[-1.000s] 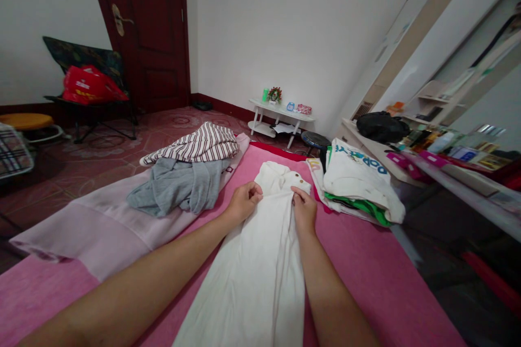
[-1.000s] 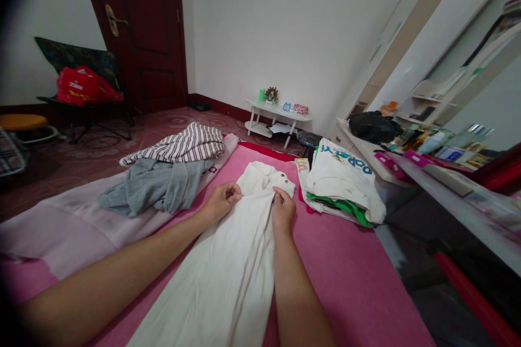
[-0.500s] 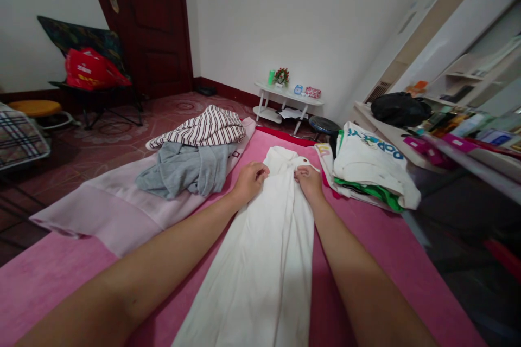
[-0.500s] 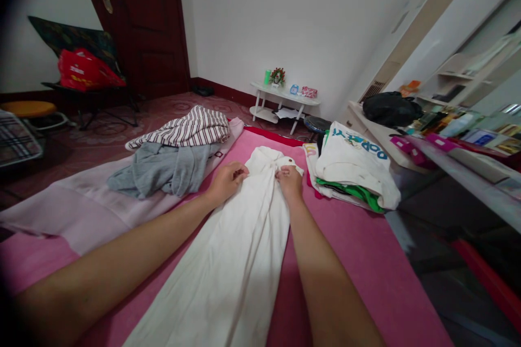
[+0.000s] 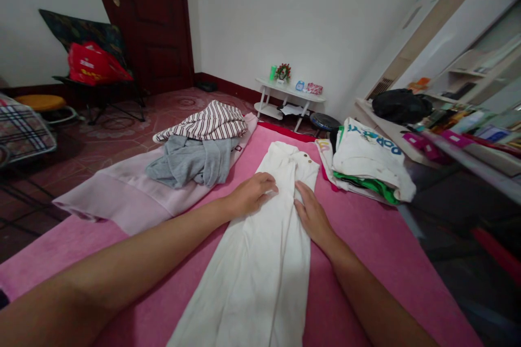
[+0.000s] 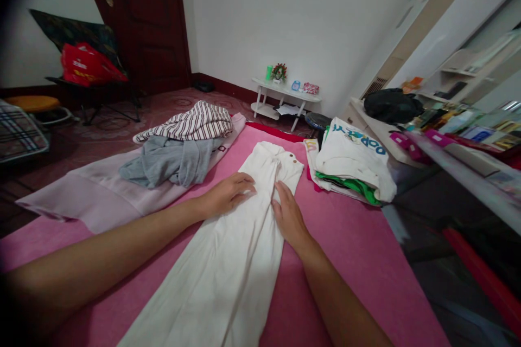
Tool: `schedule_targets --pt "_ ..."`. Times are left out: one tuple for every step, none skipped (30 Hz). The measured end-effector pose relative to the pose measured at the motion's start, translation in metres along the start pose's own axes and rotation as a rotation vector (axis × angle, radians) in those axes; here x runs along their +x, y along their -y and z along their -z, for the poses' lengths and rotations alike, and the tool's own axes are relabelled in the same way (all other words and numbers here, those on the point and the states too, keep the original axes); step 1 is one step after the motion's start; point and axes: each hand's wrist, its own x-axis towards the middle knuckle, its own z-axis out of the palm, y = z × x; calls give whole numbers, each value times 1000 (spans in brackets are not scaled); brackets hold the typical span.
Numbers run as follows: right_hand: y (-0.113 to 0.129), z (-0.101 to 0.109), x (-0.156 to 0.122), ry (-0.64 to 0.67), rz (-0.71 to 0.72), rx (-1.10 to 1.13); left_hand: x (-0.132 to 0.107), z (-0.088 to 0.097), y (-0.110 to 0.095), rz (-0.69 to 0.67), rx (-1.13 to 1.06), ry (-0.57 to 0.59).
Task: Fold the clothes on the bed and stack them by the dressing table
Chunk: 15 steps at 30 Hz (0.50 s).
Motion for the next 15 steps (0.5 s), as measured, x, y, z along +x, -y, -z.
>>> schedule_targets --pt "5 4 -13 20 6 -39 -8 6 -1 -12 -3 50" --pt "10 9 -26 40 11 -67 -18 13 -2 -27 -1 109" --pt "15 15 -39 67 17 -85 -28 21 -4 -46 6 173" --pt "20 22 -52 105 29 -96 -40 31 -7 -69 13 235" --pt "26 30 -63 148 52 -101 -52 41 -11 -89 20 289" --pt "32 38 -73 197 84 -105 -63 52 -16 -108 23 332" --pt "39 45 -82 242 131 -111 -73 63 -22 -123 22 371" --pt "47 52 -89 280 183 -122 -82 74 -29 -130 18 402" --pt "55 58 -94 315 245 -134 -89 83 -36 -135 13 425" --pt "63 62 -97 336 325 -138 -94 91 -45 -145 6 446" --pt "71 63 -98 348 408 -137 -97 98 -53 -162 -2 465" --pt "78 62 -98 356 489 -134 -98 103 -62 -185 -13 484" --pt "84 60 -96 366 563 -133 -98 107 -71 -212 -27 499" --pt "89 56 -94 377 629 -133 -97 109 -78 -242 -46 515" --pt "93 51 -92 386 686 -129 -96 109 -85 -272 -72 533"
